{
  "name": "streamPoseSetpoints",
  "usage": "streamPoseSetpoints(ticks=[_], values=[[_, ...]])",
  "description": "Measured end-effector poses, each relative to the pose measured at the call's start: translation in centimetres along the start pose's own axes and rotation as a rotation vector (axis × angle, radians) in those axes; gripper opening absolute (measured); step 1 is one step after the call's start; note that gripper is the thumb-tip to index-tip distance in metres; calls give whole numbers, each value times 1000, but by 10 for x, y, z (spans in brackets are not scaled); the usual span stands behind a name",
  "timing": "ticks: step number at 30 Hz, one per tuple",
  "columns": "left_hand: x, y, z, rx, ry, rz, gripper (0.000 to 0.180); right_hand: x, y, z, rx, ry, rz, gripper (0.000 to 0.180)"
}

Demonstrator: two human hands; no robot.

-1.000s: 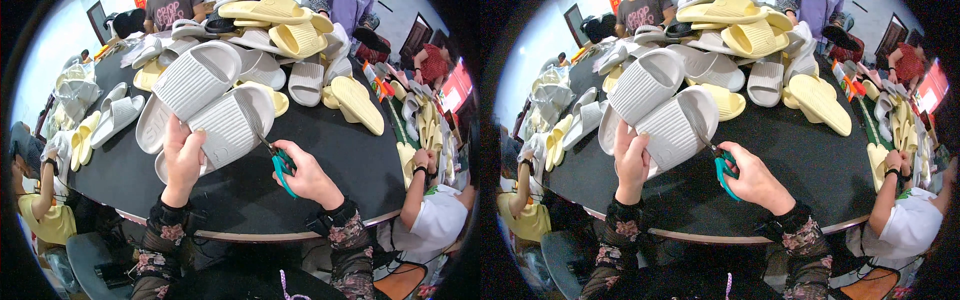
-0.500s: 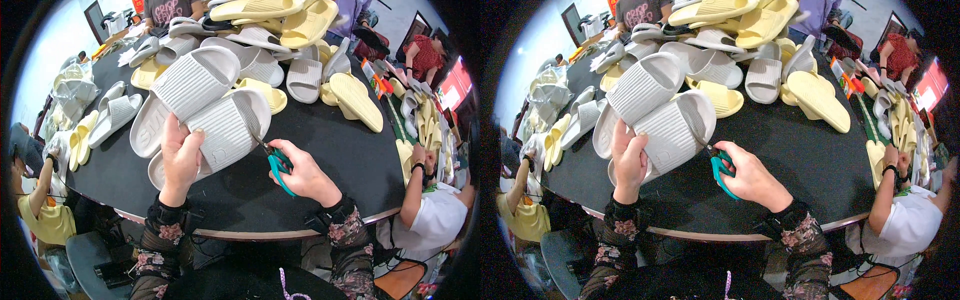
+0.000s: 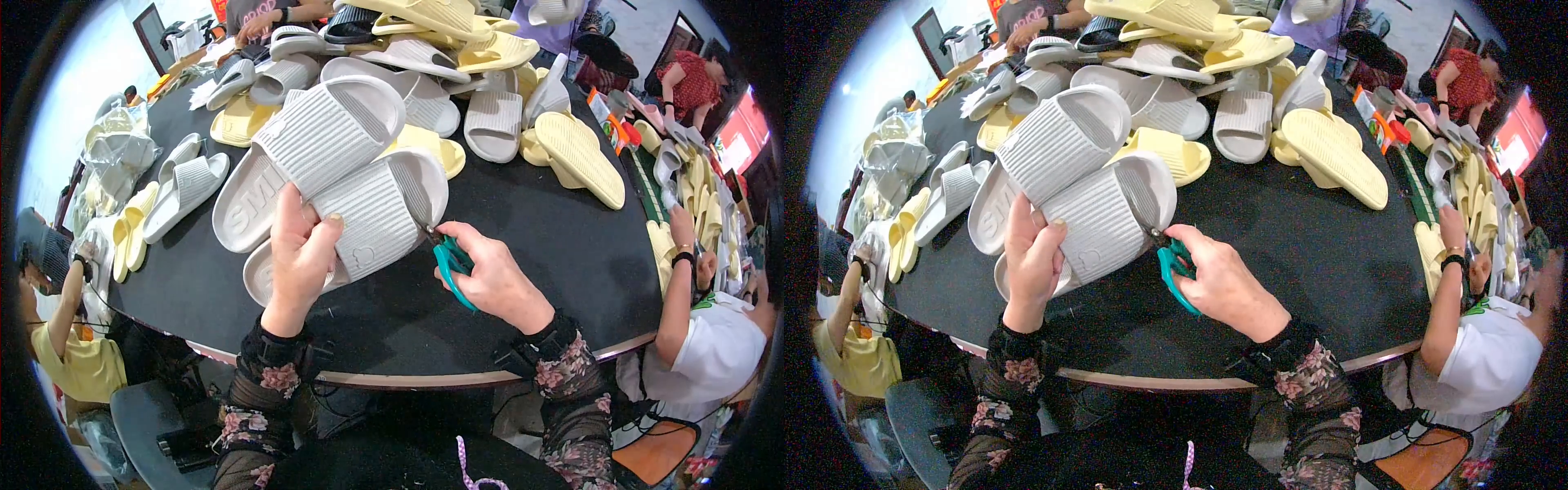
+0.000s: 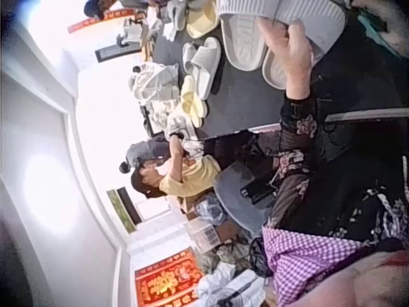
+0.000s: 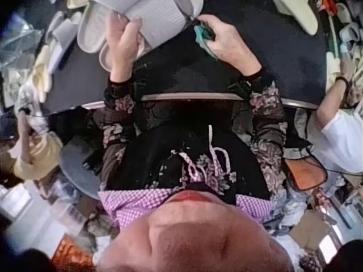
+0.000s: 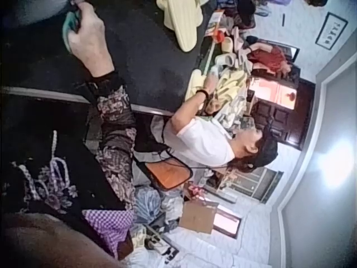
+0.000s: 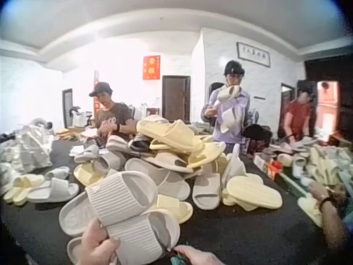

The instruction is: Use scissors to trim excess material or thread from manufactured slide sandals.

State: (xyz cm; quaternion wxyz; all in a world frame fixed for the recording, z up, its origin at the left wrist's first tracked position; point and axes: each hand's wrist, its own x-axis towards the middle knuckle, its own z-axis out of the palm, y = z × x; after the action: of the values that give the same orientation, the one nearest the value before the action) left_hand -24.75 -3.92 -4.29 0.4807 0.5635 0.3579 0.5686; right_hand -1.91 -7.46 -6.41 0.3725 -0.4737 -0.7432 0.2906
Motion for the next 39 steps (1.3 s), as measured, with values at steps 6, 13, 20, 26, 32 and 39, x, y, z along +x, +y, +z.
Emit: streamPoseSetpoints(ticks=[6,13,20,26,32,39], values=[[0,-3,-5,55,-14,-48,49,0,0,0,-10,4,62,40],[0,-4,0,-17,-27,45,53,0,-5,-2,6,50,77,37],[0,-5,-1,-2,-19,15,54,-1,-5,-2,-3,43,90,38],[-1,-6,0,-28,-21,47,54,-3,-4,1,-25,44,84,43],[-3,-7,-2,41,-100,-20,55,-3,-9,3,-81,50,98,43],[-3,-6,4,13,-118,17,56,-2,-6,2,-56,107,81,38]])
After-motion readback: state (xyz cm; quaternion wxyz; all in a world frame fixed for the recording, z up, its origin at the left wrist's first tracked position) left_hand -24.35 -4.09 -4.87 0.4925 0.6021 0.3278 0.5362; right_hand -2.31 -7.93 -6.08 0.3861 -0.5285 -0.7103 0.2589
